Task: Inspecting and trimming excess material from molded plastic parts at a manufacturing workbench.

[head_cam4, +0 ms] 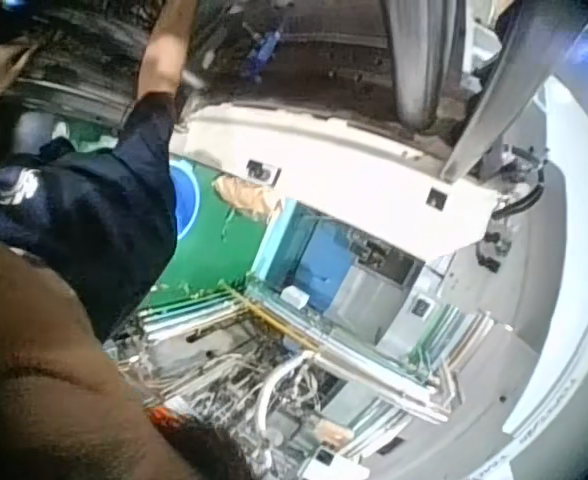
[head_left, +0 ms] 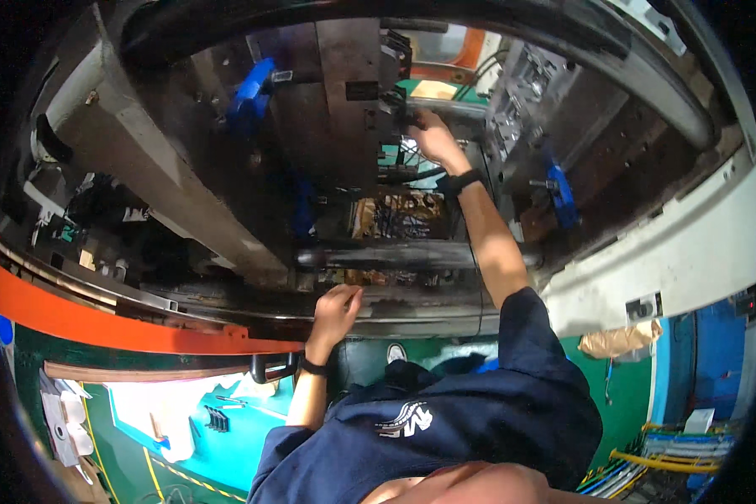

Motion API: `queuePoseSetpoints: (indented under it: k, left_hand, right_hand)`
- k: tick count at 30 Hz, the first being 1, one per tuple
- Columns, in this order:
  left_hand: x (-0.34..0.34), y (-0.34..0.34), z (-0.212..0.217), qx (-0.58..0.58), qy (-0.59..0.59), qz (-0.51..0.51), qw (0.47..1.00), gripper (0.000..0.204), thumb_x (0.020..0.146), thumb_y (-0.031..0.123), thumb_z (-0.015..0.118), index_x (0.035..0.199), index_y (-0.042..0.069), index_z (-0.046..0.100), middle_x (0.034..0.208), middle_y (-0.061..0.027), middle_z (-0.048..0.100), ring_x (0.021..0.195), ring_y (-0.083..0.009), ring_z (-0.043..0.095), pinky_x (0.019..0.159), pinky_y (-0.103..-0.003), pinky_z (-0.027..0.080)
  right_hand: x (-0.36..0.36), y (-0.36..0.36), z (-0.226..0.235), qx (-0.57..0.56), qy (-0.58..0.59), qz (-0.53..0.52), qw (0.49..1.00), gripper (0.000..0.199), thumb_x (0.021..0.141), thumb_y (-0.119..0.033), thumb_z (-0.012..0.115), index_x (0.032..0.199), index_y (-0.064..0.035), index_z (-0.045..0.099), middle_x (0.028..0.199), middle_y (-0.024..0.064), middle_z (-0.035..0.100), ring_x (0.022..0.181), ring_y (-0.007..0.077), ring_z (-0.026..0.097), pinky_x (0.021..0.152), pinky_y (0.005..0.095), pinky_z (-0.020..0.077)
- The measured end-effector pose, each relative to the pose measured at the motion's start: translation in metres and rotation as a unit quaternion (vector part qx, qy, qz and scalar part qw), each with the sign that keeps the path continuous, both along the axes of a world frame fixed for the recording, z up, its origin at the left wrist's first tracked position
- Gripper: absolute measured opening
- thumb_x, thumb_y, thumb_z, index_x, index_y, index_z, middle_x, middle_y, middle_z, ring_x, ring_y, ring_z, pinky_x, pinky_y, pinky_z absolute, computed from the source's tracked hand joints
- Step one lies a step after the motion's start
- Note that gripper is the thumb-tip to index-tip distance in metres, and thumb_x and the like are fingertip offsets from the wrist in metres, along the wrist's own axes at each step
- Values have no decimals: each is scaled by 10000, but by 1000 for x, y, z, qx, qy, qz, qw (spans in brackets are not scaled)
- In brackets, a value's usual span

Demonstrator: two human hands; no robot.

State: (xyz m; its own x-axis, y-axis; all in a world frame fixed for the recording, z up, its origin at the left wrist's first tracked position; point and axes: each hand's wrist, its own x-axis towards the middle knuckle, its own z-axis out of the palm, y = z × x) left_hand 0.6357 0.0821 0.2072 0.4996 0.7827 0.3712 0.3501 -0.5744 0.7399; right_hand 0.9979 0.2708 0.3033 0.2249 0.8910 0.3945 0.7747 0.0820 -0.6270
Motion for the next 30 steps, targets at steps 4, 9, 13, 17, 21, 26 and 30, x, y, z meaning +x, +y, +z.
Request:
queuePoseSetpoints:
  k: [4, 9, 13, 17, 21, 26, 30]
  left_hand:
    - [-15, -11, -14, 13, 2, 71, 997, 146, 869, 120, 637, 920, -9, 683, 917, -167, 684, 868, -346, 655, 769, -405, 519]
    - [-9, -30, -5, -42, 59, 81, 994, 149, 878, 142, 639, 918, 4, 680, 911, -169, 678, 843, -355, 648, 736, -399, 518]
    - [6, -35, 2, -40, 68, 41, 996, 136, 865, 135, 653, 905, 8, 680, 880, -162, 678, 800, -331, 655, 685, -385, 522]
    - [17, -32, -5, -5, 46, 13, 999, 115, 851, 118, 663, 870, 8, 691, 868, -157, 684, 796, -324, 664, 699, -382, 527]
    - [33, -27, 9, -9, 42, -34, 999, 123, 854, 111, 652, 896, 0, 685, 897, -165, 681, 826, -336, 657, 727, -390, 524]
    - [70, -7, 45, -75, -75, -49, 993, 211, 894, 167, 613, 998, -6, 674, 1002, -162, 679, 961, -303, 637, 856, -394, 491]
    - [85, 18, 48, -102, -136, 4, 985, 542, 1001, 298, 427, 1426, -36, 377, 1460, -177, 422, 1373, -270, 361, 1148, -371, 230]
  right_hand:
    - [-25, 39, -5, -15, 108, 87, 990, 458, 866, -159, 593, 1289, -4, 510, 1144, 232, 632, 1101, 397, 581, 929, 446, 463]
    - [-23, 28, -12, 21, 48, -35, 998, 357, 870, -147, 588, 1175, 36, 556, 1059, 281, 633, 1034, 439, 593, 868, 453, 473]
    - [-5, 49, -24, 144, 34, 13, 989, 346, 868, -142, 595, 1159, 41, 558, 1062, 297, 616, 1046, 464, 568, 860, 466, 468]
    - [-27, 63, -12, 131, 85, 78, 985, 394, 825, -80, 620, 1192, 40, 540, 1074, 305, 609, 1047, 484, 554, 857, 476, 464]
    - [-19, 63, -10, 120, 34, -33, 992, 401, 787, -78, 638, 1161, 38, 548, 1014, 307, 625, 1007, 473, 580, 817, 496, 476]
    - [-16, -24, -8, 69, 21, -142, 987, 277, 805, -141, 614, 997, 53, 570, 858, 286, 624, 840, 441, 624, 716, 500, 498]
    - [-114, -149, -16, -11, -26, -16, 999, 150, 782, -109, 586, 857, 21, 574, 779, 192, 618, 721, 397, 616, 637, 450, 503]
